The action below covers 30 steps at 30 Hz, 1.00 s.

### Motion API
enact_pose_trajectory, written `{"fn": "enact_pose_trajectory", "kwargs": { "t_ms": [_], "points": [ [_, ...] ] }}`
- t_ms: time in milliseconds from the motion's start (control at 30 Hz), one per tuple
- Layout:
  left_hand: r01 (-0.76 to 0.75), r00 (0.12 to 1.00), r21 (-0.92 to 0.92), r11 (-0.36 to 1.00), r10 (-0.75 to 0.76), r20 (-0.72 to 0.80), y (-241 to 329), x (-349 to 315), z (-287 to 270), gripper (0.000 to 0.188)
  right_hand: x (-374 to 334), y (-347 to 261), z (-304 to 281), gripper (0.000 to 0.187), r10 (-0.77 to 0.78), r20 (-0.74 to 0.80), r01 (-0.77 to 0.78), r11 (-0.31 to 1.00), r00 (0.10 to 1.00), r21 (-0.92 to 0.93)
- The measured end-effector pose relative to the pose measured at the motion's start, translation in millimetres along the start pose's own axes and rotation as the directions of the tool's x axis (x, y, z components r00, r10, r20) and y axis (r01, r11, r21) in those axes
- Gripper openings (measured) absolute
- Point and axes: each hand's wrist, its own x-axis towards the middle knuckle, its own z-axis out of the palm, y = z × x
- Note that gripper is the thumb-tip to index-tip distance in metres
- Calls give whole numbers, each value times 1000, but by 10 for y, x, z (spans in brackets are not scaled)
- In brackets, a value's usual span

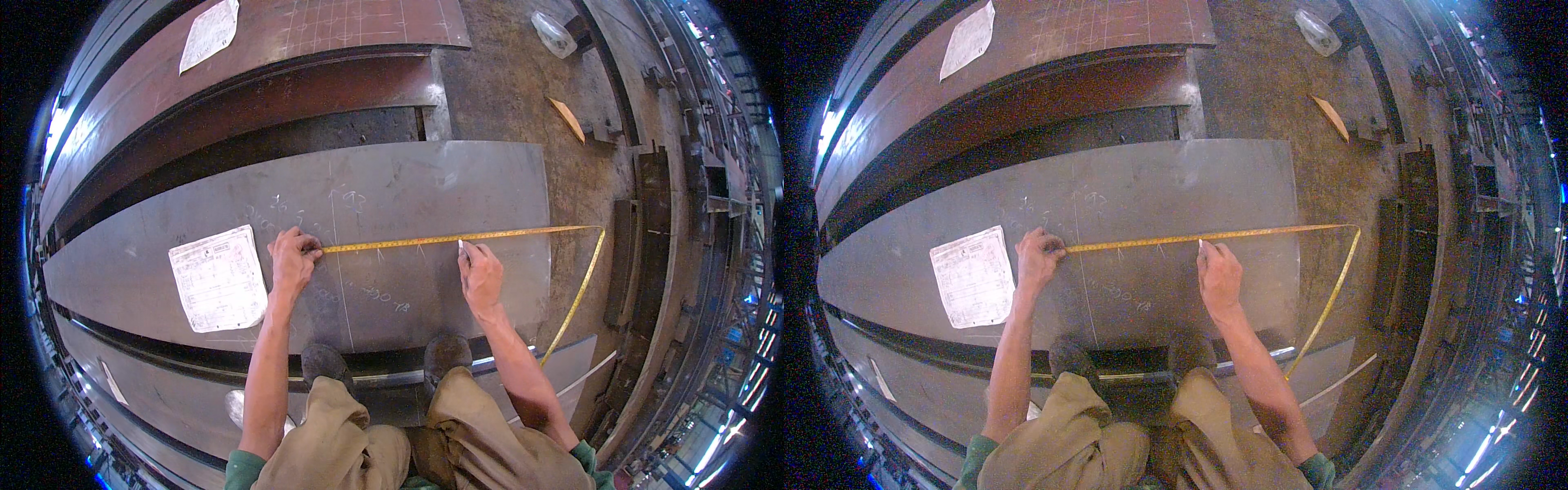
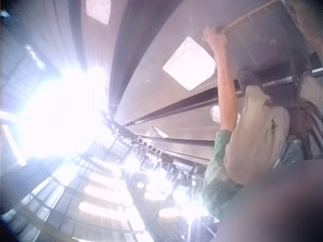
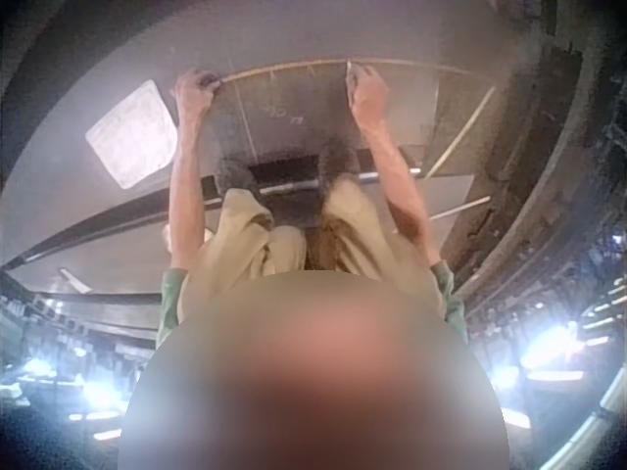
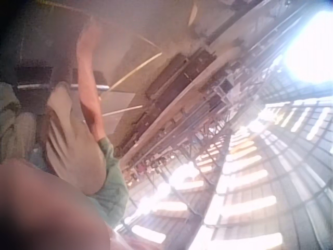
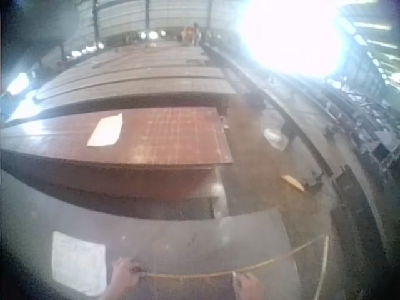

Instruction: The person measures a large metal sheet using a tape measure and marks measurements with chalk. They then move to a second metal sheet and repeat the measuring and marking process.

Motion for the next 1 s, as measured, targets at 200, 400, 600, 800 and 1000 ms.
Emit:
{"fn": "enact_pose_trajectory", "kwargs": {
  "t_ms": [200,400,600,800,1000],
  "points": [
    [-11,1000,-13,1000,11,-4,-17,0,0,14,1,-4,10,16,21,17,-21,1000,1000,-6],
    [6,1000,-5,1000,-6,13,2,7,-5,13,13,-23,-20,15,-1,0,1,1000,1000,19],
    [-2,1000,-14,1000,2,11,2,3,-3,13,20,-37,-31,14,-11,-4,11,999,1000,33],
    [-16,1000,-14,1000,16,3,-22,0,0,12,22,-60,-12,13,-9,-29,9,1000,1000,8],
    [-2,1000,-9,1000,2,17,7,0,-17,12,24,-41,44,13,-12,23,14,995,1000,-100]
  ]
}}
